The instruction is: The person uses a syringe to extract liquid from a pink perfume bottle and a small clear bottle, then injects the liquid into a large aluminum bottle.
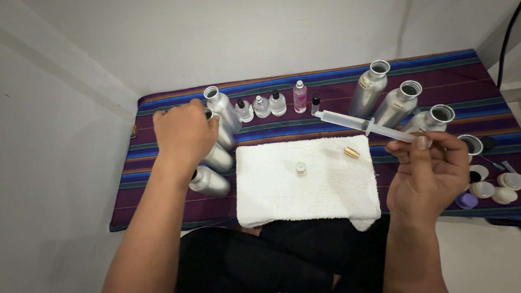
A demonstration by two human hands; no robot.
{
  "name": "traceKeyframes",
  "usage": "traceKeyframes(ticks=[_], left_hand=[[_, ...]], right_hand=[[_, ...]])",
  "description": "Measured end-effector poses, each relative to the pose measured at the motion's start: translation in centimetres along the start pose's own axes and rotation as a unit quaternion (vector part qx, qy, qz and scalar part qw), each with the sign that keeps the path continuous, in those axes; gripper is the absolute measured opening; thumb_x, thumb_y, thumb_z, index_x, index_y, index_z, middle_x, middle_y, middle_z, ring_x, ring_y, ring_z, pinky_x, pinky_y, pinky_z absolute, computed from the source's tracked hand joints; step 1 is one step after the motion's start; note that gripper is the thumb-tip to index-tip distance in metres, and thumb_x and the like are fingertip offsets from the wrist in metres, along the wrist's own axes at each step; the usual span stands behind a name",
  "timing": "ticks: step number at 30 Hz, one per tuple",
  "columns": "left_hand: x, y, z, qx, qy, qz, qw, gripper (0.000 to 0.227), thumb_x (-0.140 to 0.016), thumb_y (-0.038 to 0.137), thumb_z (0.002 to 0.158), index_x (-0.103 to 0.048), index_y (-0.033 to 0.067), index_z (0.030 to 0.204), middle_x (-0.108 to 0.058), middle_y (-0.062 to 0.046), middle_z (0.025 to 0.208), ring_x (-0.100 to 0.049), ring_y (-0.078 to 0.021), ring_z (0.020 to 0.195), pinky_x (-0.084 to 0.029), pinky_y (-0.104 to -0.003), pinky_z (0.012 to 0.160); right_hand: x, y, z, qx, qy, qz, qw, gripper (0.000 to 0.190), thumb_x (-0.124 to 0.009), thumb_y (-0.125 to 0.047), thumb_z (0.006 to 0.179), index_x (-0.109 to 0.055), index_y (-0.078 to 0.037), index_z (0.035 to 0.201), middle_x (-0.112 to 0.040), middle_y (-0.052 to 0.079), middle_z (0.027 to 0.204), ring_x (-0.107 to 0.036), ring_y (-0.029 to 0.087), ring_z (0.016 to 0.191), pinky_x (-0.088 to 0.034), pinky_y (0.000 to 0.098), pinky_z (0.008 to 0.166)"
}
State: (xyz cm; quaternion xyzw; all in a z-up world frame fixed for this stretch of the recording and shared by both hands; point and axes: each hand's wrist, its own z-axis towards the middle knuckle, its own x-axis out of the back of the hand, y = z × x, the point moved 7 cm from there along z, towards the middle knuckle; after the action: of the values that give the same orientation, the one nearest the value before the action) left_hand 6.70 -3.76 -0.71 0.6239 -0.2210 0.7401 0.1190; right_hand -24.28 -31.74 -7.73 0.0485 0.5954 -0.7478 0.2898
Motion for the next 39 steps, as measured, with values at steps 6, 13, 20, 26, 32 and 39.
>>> traceKeyframes(ticks=[6, 13, 20, 26, 32, 39], left_hand=[[2.6, 1.5, -1.9, -0.042, 0.008, -0.014, 0.999, 0.056, -0.056, 0.055, 0.097, -0.063, 0.0097, 0.130, -0.070, -0.014, 0.120, -0.063, -0.0371, 0.116, -0.021, -0.072, 0.112], [6.0, 12.2, -10.0, -0.322, 0.201, -0.193, 0.905, 0.062, -0.069, 0.051, 0.094, -0.057, 0.0138, 0.142, -0.067, -0.009, 0.138, -0.058, -0.0298, 0.131, -0.019, -0.070, 0.119], [5.3, 13.0, -11.1, -0.307, 0.309, -0.317, 0.842, 0.028, -0.080, 0.024, 0.089, -0.075, 0.0142, 0.115, -0.075, -0.001, 0.102, -0.069, -0.0228, 0.102, -0.025, -0.066, 0.119], [4.4, 12.7, -11.0, -0.273, 0.252, -0.420, 0.828, 0.027, -0.079, 0.024, 0.090, -0.077, 0.0171, 0.115, -0.077, 0.000, 0.102, -0.071, -0.0243, 0.107, -0.025, -0.061, 0.120], [2.1, 13.1, -11.0, -0.283, 0.211, -0.443, 0.825, 0.029, -0.080, 0.019, 0.088, -0.077, 0.0174, 0.116, -0.071, 0.000, 0.097, -0.067, -0.0260, 0.107, -0.035, -0.058, 0.114], [-0.5, 11.5, -10.2, -0.204, 0.140, -0.544, 0.802, 0.057, -0.083, 0.022, 0.085, -0.064, 0.0078, 0.136, -0.065, -0.016, 0.129, -0.057, -0.0408, 0.130, -0.038, -0.058, 0.112]], right_hand=[[-0.5, 0.7, 0.1, 0.004, -0.036, 0.022, 0.999, 0.011, -0.067, -0.004, 0.107, -0.059, -0.008, 0.114, -0.067, 0.011, 0.106, -0.072, 0.023, 0.079, -0.069, 0.0335, 0.081], [-2.9, 1.2, -1.4, -0.013, -0.130, 0.019, 0.991, 0.010, -0.064, -0.002, 0.103, -0.059, -0.005, 0.112, -0.069, 0.013, 0.095, -0.071, 0.021, 0.079, -0.066, 0.0341, 0.079], [-1.8, 3.9, -0.7, -0.039, -0.116, 0.083, 0.989, 0.028, -0.060, 0.004, 0.092, -0.054, 0.007, 0.119, -0.067, 0.024, 0.097, -0.073, 0.029, 0.085, -0.067, 0.0454, 0.080], [-6.0, 4.2, -2.7, -0.245, -0.280, 0.236, 0.898, 0.114, -0.029, -0.090, 0.083, -0.051, 0.007, 0.139, -0.070, 0.031, 0.093, -0.076, 0.037, 0.072, -0.065, 0.0401, 0.063], [-7.5, 4.7, -5.5, -0.300, -0.410, 0.301, 0.807, 0.135, -0.025, -0.100, 0.070, -0.048, 0.012, 0.142, -0.071, 0.031, 0.095, -0.073, 0.039, 0.074, -0.063, 0.0497, 0.066], [-6.9, 4.5, -4.7, -0.311, -0.412, 0.290, 0.806, 0.125, -0.066, -0.091, 0.067, -0.045, 0.008, 0.141, -0.069, 0.028, 0.097, -0.075, 0.037, 0.080, -0.064, 0.0491, 0.070]])
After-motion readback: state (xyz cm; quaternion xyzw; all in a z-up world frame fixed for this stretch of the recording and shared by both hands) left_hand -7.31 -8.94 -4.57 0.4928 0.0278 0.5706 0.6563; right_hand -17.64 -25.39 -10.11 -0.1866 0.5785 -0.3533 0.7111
